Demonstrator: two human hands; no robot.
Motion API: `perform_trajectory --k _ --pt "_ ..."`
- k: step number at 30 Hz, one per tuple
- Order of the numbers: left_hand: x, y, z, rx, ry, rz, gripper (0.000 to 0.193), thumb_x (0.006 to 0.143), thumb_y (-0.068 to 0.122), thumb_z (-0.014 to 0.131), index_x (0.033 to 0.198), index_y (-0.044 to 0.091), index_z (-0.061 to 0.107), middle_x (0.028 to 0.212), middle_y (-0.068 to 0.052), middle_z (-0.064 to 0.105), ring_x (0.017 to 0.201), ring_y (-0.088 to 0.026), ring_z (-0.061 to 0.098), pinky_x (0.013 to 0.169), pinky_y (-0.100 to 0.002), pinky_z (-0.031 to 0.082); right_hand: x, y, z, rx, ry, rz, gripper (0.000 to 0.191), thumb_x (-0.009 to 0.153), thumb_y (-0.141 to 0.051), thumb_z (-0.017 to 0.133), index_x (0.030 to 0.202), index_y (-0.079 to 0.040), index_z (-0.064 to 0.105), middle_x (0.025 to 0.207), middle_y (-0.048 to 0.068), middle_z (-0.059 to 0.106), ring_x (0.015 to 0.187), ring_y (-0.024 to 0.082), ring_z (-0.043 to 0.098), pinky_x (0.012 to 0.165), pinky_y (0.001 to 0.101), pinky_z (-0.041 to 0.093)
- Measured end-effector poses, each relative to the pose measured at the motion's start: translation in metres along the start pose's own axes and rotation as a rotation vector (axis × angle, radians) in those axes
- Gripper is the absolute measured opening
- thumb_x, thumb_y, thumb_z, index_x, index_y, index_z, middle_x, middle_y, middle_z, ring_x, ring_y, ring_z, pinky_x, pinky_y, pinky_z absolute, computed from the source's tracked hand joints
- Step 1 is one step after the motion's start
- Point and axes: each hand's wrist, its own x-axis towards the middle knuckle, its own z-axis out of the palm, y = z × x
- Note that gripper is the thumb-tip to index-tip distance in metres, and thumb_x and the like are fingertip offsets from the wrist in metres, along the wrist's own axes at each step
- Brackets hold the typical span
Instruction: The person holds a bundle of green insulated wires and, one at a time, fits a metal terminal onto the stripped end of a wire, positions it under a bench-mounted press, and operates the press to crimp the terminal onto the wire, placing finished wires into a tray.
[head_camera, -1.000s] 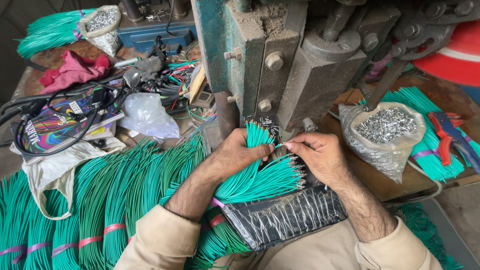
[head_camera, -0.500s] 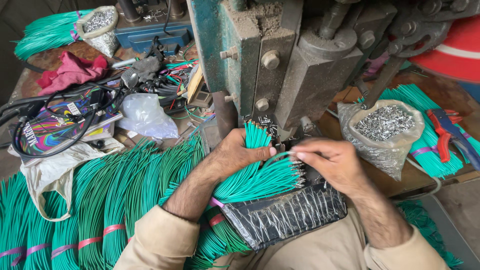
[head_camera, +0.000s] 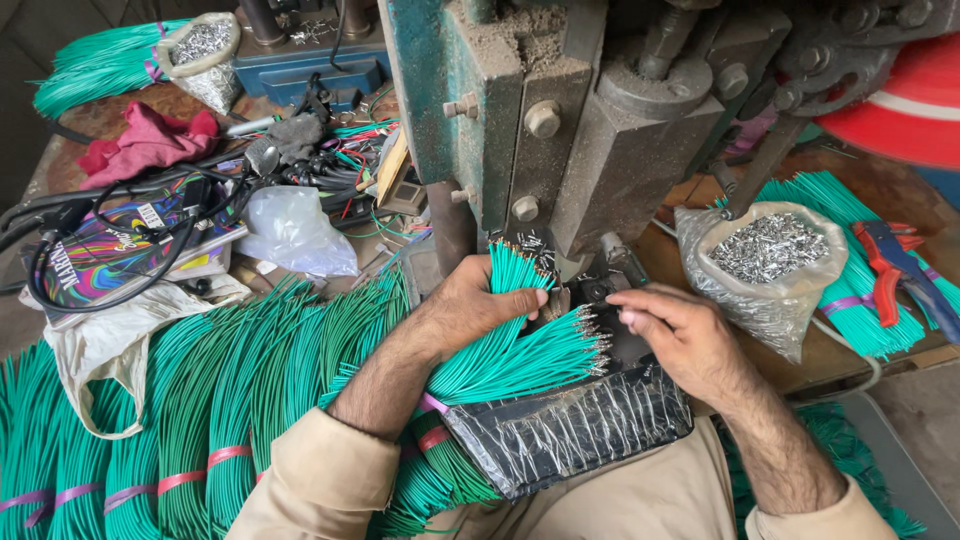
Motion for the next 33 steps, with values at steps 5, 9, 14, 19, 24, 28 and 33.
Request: perform_trajectory --k 5,9,14,19,24,28,33 --pt "0.0 -0.003 -0.004 0.037 0.01 0.02 0.017 0.091 0.019 0.074 0.087 0.003 0.075 0.078 -0.001 0.072 0.075 -0.009 0.066 0.073 -0.029 0.055 0.025 0.015 0.017 0.502 0.044 0.036 0.012 0.101 -0.002 0.059 0.11 0.005 0.064 0.101 0.012 0.076 0.093 0.017 0.074 0.088 0.0315 0.062" --pt "0.001 -0.004 -0.004 0.025 0.017 0.005 0.016 0.09 0.019 0.073 0.087 0.003 0.074 0.077 -0.001 0.072 0.074 -0.009 0.065 0.072 -0.028 0.055 0.037 0.014 0.041 0.591 0.024 -0.073 0.013 0.101 -0.002 0.06 0.112 0.005 0.062 0.105 0.014 0.077 0.097 0.017 0.074 0.091 0.0317 0.061" --pt "0.0 -0.004 -0.005 0.019 0.02 0.011 0.017 0.09 0.02 0.073 0.087 0.003 0.074 0.077 0.0 0.071 0.074 -0.008 0.065 0.071 -0.028 0.054 0.041 0.01 0.052 0.578 0.042 -0.009 0.015 0.098 -0.006 0.067 0.109 0.004 0.069 0.099 0.009 0.077 0.091 0.012 0.071 0.084 0.0274 0.059" --pt "0.002 -0.005 -0.004 0.042 0.026 0.008 0.019 0.091 0.021 0.073 0.087 0.002 0.074 0.077 0.0 0.071 0.074 -0.008 0.064 0.07 -0.028 0.054 0.042 0.012 0.052 0.411 0.011 0.033 0.016 0.097 -0.011 0.069 0.106 0.001 0.073 0.096 0.004 0.077 0.089 0.006 0.067 0.08 0.0225 0.055" --pt "0.002 -0.003 -0.003 0.036 0.031 -0.005 0.018 0.09 0.021 0.073 0.089 0.003 0.074 0.078 0.0 0.071 0.074 -0.008 0.064 0.07 -0.028 0.054 0.041 0.017 0.053 0.417 0.013 0.04 0.016 0.097 -0.012 0.07 0.105 0.001 0.074 0.096 0.002 0.077 0.089 0.005 0.067 0.08 0.0219 0.055" --pt "0.002 -0.003 -0.004 0.049 0.037 -0.015 0.018 0.09 0.021 0.073 0.089 0.003 0.074 0.077 0.0 0.07 0.073 -0.008 0.064 0.069 -0.028 0.054 0.04 0.02 0.052 0.348 0.044 0.049 0.014 0.098 -0.011 0.073 0.103 0.003 0.076 0.092 0.005 0.074 0.085 0.006 0.063 0.075 0.0238 0.053" --pt "0.0 0.002 -0.002 0.083 0.052 -0.005 0.02 0.09 0.022 0.074 0.087 0.002 0.074 0.077 -0.001 0.072 0.073 -0.01 0.065 0.07 -0.029 0.055 0.036 0.014 0.051 0.426 0.022 0.057 0.014 0.096 -0.009 0.071 0.106 0.002 0.075 0.094 0.005 0.077 0.085 0.007 0.067 0.075 0.0233 0.056"
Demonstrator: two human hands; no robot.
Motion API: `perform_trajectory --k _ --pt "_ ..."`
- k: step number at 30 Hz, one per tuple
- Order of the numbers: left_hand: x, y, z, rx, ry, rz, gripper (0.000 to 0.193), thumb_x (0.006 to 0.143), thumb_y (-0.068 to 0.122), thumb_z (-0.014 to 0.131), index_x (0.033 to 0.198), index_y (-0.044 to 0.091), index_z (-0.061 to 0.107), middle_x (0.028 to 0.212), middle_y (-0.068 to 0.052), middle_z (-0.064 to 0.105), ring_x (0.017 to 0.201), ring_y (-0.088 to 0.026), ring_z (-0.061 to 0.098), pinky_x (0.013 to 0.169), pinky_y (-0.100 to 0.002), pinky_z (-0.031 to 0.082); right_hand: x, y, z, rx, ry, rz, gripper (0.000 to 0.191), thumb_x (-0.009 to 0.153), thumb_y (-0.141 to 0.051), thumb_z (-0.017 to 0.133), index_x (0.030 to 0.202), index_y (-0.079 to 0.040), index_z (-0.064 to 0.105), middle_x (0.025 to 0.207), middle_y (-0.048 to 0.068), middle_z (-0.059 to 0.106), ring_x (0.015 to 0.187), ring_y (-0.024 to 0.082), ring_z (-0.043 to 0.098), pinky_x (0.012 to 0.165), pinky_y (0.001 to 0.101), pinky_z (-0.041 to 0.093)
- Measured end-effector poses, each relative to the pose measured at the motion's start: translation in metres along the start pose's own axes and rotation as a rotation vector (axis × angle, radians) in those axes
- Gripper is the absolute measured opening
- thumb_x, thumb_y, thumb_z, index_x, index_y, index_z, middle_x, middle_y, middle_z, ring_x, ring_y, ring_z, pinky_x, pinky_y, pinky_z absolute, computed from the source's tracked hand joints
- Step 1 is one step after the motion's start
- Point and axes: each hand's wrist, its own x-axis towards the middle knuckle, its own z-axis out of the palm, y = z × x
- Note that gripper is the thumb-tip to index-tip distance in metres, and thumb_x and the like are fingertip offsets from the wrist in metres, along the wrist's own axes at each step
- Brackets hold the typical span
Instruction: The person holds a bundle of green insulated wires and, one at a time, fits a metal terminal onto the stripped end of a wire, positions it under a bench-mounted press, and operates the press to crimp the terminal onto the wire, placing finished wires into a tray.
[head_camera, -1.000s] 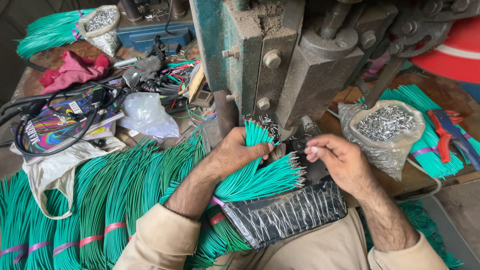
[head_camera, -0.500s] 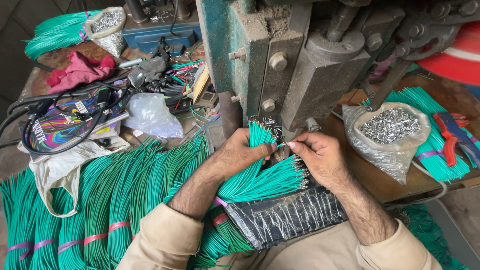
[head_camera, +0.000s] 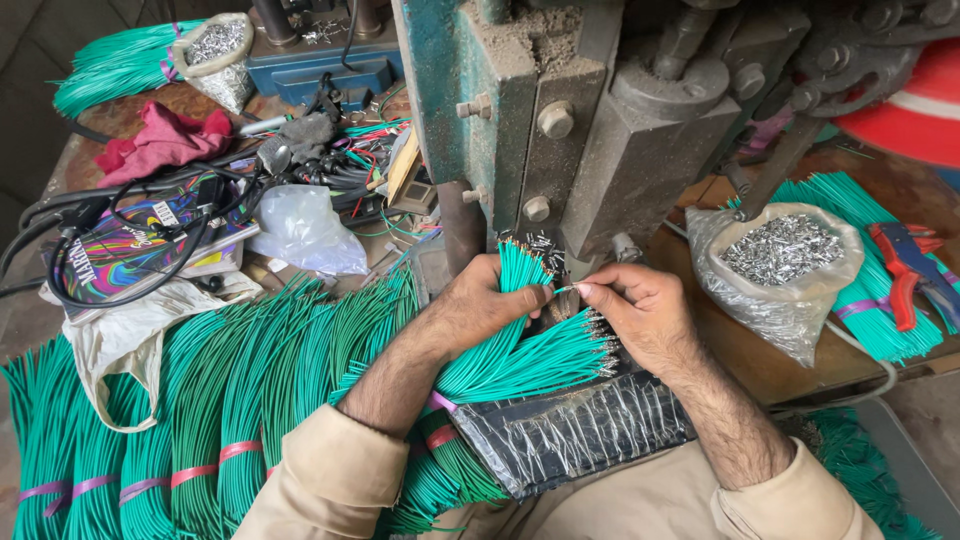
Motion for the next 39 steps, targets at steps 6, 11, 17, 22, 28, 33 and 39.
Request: perform_trajectory --k 6,11,17,22,28,33,39 --pt "-0.004 0.001 0.002 -0.052 -0.036 0.019 0.018 0.086 0.02 0.078 0.096 0.006 0.075 0.083 0.0 0.074 0.078 -0.008 0.065 0.074 -0.029 0.056 -0.027 -0.024 -0.03 0.034 -0.107 -0.027 0.02 0.093 -0.005 0.068 0.11 0.002 0.074 0.107 0.01 0.078 0.096 0.015 0.073 0.084 0.0285 0.061" --pt "-0.001 -0.004 -0.001 -0.08 -0.045 0.018 0.02 0.093 0.021 0.075 0.091 0.001 0.077 0.083 -0.003 0.076 0.08 -0.011 0.068 0.077 -0.03 0.057 -0.049 -0.042 -0.073 -0.514 -0.305 -0.077 0.018 0.083 -0.008 0.074 0.1 -0.005 0.08 0.115 0.006 0.074 0.108 0.018 0.068 0.092 0.0326 0.055" --pt "0.0 -0.002 0.001 -0.092 -0.067 0.017 0.017 0.089 0.019 0.077 0.092 0.002 0.076 0.083 -0.003 0.076 0.079 -0.01 0.069 0.076 -0.029 0.057 -0.051 -0.038 -0.058 -0.649 -0.182 -0.124 0.009 0.088 -0.011 0.071 0.094 -0.008 0.075 0.104 0.005 0.075 0.101 0.018 0.07 0.09 0.0332 0.055" --pt "-0.001 -0.002 0.003 -0.093 -0.016 0.003 0.016 0.089 0.017 0.074 0.091 0.001 0.075 0.08 -0.002 0.073 0.076 -0.01 0.066 0.072 -0.029 0.056 -0.02 -0.025 -0.026 -0.002 0.03 -0.068 0.014 0.099 -0.005 0.064 0.111 0.002 0.069 0.096 0.01 0.076 0.091 0.018 0.071 0.085 0.0315 0.059" --pt "-0.001 -0.005 -0.001 -0.063 -0.007 0.018 0.018 0.09 0.019 0.072 0.088 0.001 0.074 0.077 -0.001 0.071 0.073 -0.01 0.064 0.07 -0.028 0.054 0.001 -0.007 0.0 0.131 -0.023 -0.116 0.012 0.1 -0.006 0.064 0.106 0.004 0.065 0.102 0.01 0.077 0.094 0.013 0.072 0.086 0.0285 0.06" --pt "0.0 -0.007 -0.002 -0.062 -0.009 0.037 0.019 0.09 0.021 0.072 0.088 0.002 0.074 0.077 -0.001 0.071 0.074 -0.009 0.064 0.07 -0.028 0.054 0.006 -0.002 0.001 0.037 -0.011 -0.018 0.015 0.097 -0.009 0.07 0.105 0.003 0.074 0.094 0.006 0.078 0.086 0.008 0.069 0.079 0.0241 0.056" --pt "0.001 -0.004 -0.003 -0.027 -0.015 0.021 0.02 0.09 0.022 0.072 0.088 0.002 0.074 0.077 -0.001 0.071 0.073 -0.009 0.064 0.069 -0.029 0.054 0.007 0.001 -0.001 0.0 0.001 0.001 0.015 0.095 -0.011 0.072 0.102 0.001 0.076 0.09 0.004 0.078 0.083 0.006 0.069 0.075 0.022 0.056"
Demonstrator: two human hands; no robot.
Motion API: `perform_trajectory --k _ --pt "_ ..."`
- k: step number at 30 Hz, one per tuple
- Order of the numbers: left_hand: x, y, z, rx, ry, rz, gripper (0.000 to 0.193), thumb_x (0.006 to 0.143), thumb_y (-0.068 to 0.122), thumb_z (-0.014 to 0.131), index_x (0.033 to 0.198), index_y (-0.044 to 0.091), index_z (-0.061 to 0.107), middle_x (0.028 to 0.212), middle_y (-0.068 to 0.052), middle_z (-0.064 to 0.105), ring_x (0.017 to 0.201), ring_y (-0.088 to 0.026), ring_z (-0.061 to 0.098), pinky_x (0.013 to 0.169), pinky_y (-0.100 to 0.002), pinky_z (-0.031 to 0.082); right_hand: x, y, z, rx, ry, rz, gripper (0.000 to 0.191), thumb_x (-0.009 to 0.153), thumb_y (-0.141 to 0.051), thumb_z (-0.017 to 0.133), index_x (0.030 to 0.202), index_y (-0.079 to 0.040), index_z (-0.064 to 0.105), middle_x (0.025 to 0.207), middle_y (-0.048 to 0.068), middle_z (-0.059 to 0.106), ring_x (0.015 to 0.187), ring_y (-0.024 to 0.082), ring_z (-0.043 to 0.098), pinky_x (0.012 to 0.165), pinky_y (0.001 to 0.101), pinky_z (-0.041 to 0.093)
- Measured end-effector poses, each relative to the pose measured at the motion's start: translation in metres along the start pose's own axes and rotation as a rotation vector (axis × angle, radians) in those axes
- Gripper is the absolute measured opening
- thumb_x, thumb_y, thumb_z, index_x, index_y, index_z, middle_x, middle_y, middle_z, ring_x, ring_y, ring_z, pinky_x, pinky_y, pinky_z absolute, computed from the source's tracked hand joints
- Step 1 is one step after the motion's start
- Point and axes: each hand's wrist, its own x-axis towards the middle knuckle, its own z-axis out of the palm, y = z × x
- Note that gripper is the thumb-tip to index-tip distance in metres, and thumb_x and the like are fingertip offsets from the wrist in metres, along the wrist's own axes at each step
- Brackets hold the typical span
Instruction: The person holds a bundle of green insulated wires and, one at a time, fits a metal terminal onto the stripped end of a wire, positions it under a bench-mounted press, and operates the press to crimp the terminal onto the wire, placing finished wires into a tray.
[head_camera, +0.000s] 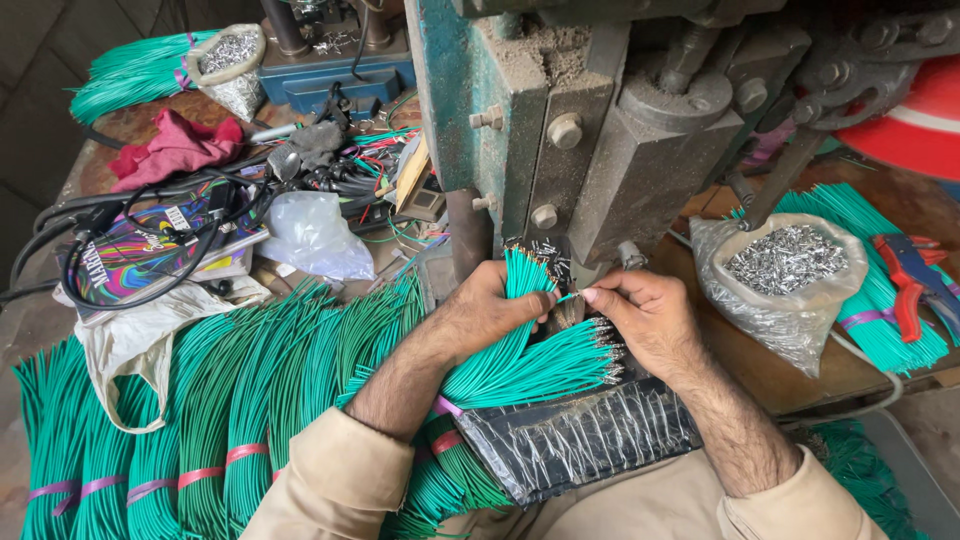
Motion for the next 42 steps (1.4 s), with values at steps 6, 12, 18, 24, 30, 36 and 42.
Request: perform_trajectory --k 6,12,18,24,30,36,42 --pt "-0.002 -0.002 0.003 0.001 0.015 -0.024 0.02 0.09 0.022 0.072 0.088 0.002 0.074 0.077 -0.001 0.071 0.073 -0.009 0.064 0.069 -0.029 0.055 -0.003 -0.005 -0.001 -0.116 0.018 0.003 0.015 0.095 -0.011 0.074 0.1 0.003 0.077 0.086 0.007 0.078 0.079 0.007 0.067 0.07 0.0235 0.055" --pt "-0.003 -0.005 0.003 -0.1 -0.036 0.044 0.017 0.088 0.018 0.078 0.095 0.003 0.073 0.084 0.001 0.072 0.08 -0.008 0.065 0.074 -0.028 0.055 -0.019 -0.018 -0.003 0.111 -0.045 -0.058 0.018 0.094 -0.007 0.069 0.109 0.003 0.074 0.099 0.008 0.078 0.09 0.012 0.073 0.081 0.0254 0.059" --pt "-0.007 -0.01 0.002 -0.048 -0.053 0.09 0.019 0.087 0.014 0.081 0.099 0.002 0.071 0.085 0.0 0.07 0.081 -0.008 0.063 0.074 -0.029 0.055 -0.023 -0.018 -0.081 -0.38 0.203 -0.036 0.02 0.096 -0.009 0.071 0.115 -0.003 0.075 0.102 0.009 0.078 0.093 0.017 0.072 0.084 0.0297 0.057" --pt "-0.009 -0.006 -0.002 -0.016 -0.056 0.097 0.018 0.09 0.014 0.076 0.102 0.003 0.071 0.087 -0.001 0.071 0.08 -0.009 0.065 0.073 -0.03 0.056 0.003 0.02 -0.183 -1.402 0.18 0.197 0.034 0.094 -0.037 0.08 0.121 -0.017 0.08 0.098 0.017 0.078 0.091 0.033 0.076 0.091 0.0432 0.059" --pt "-0.013 -0.004 -0.003 -0.016 -0.073 0.133 0.018 0.091 0.014 0.075 0.104 0.003 0.071 0.088 -0.001 0.071 0.08 -0.01 0.066 0.073 -0.03 0.057 0.002 0.046 -0.191 -1.226 0.118 0.09 0.027 0.088 -0.023 0.075 0.114 -0.016 0.082 0.108 0.014 0.078 0.091 0.033 0.075 0.086 0.0445 0.059" --pt "-0.014 -0.004 -0.004 0.03 -0.056 0.112 0.019 0.09 0.017 0.076 0.101 0.002 0.069 0.084 -0.003 0.071 0.078 -0.011 0.067 0.072 -0.031 0.058 0.004 0.04 -0.182 -0.977 0.27 -0.083 0.013 0.101 -0.012 0.071 0.112 -0.009 0.077 0.104 0.014 0.074 0.084 0.023 0.073 0.08 0.034 0.06" --pt "-0.015 -0.009 -0.007 0.008 -0.067 0.139 0.019 0.089 0.017 0.074 0.101 0.003 0.068 0.083 -0.002 0.07 0.077 -0.011 0.067 0.072 -0.03 0.058 0.017 0.046 -0.194 -0.653 0.304 -0.01 0.011 0.11 -0.003 0.062 0.119 0.002 0.066 0.102 0.019 0.071 0.086 0.023 0.069 0.08 0.0359 0.058"
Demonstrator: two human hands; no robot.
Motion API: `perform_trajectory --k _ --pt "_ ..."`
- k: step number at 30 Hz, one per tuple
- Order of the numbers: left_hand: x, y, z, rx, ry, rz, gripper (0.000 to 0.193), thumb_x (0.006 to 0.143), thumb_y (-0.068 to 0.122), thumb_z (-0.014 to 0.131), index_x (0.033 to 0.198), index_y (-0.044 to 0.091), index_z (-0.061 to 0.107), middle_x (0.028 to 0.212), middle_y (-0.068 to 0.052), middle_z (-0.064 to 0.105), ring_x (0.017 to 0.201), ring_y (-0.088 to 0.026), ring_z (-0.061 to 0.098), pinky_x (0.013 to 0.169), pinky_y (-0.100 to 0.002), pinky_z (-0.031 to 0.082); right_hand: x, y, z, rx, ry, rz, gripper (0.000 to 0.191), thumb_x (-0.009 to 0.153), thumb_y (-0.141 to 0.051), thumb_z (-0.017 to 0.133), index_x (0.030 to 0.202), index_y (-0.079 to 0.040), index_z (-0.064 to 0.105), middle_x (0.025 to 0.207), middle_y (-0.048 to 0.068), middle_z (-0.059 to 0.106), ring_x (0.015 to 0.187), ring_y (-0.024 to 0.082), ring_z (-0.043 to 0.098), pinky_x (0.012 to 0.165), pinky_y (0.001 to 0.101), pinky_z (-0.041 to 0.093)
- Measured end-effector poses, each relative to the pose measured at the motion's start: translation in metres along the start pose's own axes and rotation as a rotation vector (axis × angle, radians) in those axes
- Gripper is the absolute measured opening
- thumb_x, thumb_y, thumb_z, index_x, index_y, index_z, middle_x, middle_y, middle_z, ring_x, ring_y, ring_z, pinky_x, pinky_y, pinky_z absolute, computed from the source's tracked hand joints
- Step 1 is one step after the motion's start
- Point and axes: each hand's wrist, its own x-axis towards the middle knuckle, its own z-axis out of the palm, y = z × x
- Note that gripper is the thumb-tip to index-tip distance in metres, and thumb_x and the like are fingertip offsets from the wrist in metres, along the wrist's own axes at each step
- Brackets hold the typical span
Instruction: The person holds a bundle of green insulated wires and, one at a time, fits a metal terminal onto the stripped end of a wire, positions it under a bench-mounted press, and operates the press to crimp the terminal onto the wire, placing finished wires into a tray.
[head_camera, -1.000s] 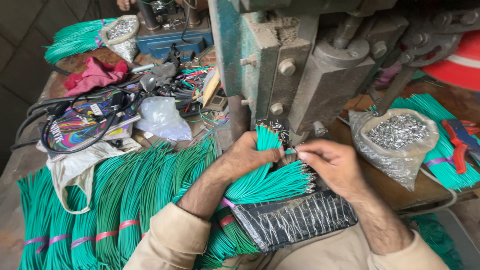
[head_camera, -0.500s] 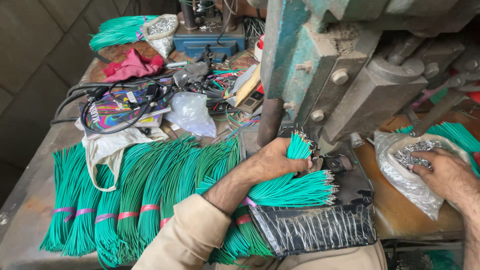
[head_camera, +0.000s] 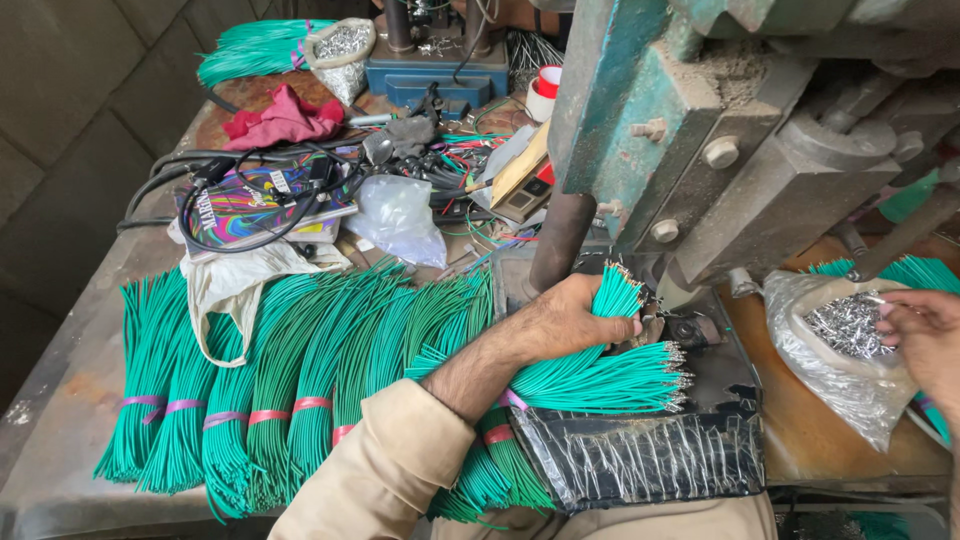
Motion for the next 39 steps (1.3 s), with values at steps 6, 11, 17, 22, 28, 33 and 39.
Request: perform_trajectory --k 6,11,17,22,28,33,39 --pt "0.003 -0.001 0.0 -0.024 -0.001 0.016 0.019 0.089 0.017 0.074 0.101 0.002 0.068 0.083 -0.003 0.07 0.077 -0.011 0.067 0.072 -0.031 0.058 -0.045 -0.022 0.006 0.621 -0.256 0.306 0.027 0.098 0.004 0.059 0.123 0.008 0.068 0.097 0.023 0.073 0.083 0.026 0.07 0.077 0.0399 0.059" --pt "0.004 -0.003 0.0 0.015 -0.006 0.001 0.02 0.089 0.018 0.075 0.101 0.003 0.068 0.084 -0.003 0.071 0.078 -0.011 0.068 0.073 -0.031 0.058 -0.095 -0.096 0.035 -0.007 -0.66 0.165 0.019 0.089 -0.013 0.075 0.105 -0.005 0.079 0.094 0.01 0.076 0.078 0.025 0.075 0.074 0.0368 0.063" --pt "0.005 -0.004 0.003 0.013 -0.012 0.004 0.021 0.092 0.019 0.074 0.103 0.002 0.069 0.085 -0.003 0.071 0.08 -0.012 0.068 0.073 -0.031 0.058 -0.101 -0.152 0.033 -0.301 -0.651 -0.123 0.024 0.088 -0.026 0.073 0.109 -0.016 0.077 0.101 -0.002 0.076 0.095 0.015 0.072 0.085 0.0275 0.062" --pt "0.002 -0.003 0.003 -0.098 -0.001 -0.017 0.02 0.097 0.02 0.071 0.102 0.001 0.073 0.087 -0.005 0.073 0.082 -0.012 0.069 0.075 -0.031 0.058 -0.104 -0.163 0.034 -0.259 -0.617 -0.075 0.025 0.091 -0.024 0.069 0.113 -0.016 0.079 0.109 -0.002 0.072 0.101 0.015 0.07 0.09 0.0303 0.059" --pt "0.003 -0.002 0.004 -0.022 0.045 -0.063 0.022 0.09 0.018 0.077 0.104 0.002 0.073 0.089 -0.005 0.075 0.082 -0.011 0.069 0.076 -0.032 0.059 -0.109 -0.158 0.047 -0.076 -0.488 0.063 0.022 0.09 -0.022 0.073 0.109 -0.011 0.079 0.11 -0.001 0.072 0.092 0.015 0.071 0.079 0.0293 0.06" --pt "0.004 -0.006 0.003 -0.092 0.032 -0.03 0.021 0.091 0.016 0.077 0.105 0.001 0.073 0.091 -0.005 0.076 0.084 -0.012 0.07 0.078 -0.032 0.059 -0.105 -0.138 0.056 0.184 -0.428 -0.051 0.022 0.091 -0.012 0.07 0.109 -0.005 0.079 0.106 0.005 0.068 0.094 0.012 0.067 0.079 0.0259 0.054" --pt "0.008 -0.007 0.004 -0.083 0.047 -0.088 0.018 0.092 0.016 0.073 0.102 0.002 0.074 0.086 -0.004 0.074 0.079 -0.012 0.069 0.073 -0.032 0.058 -0.092 -0.132 0.065 0.43 -0.289 -0.026 0.019 0.095 -0.005 0.067 0.111 0.003 0.074 0.101 0.01 0.075 0.092 0.014 0.068 0.082 0.0262 0.054"
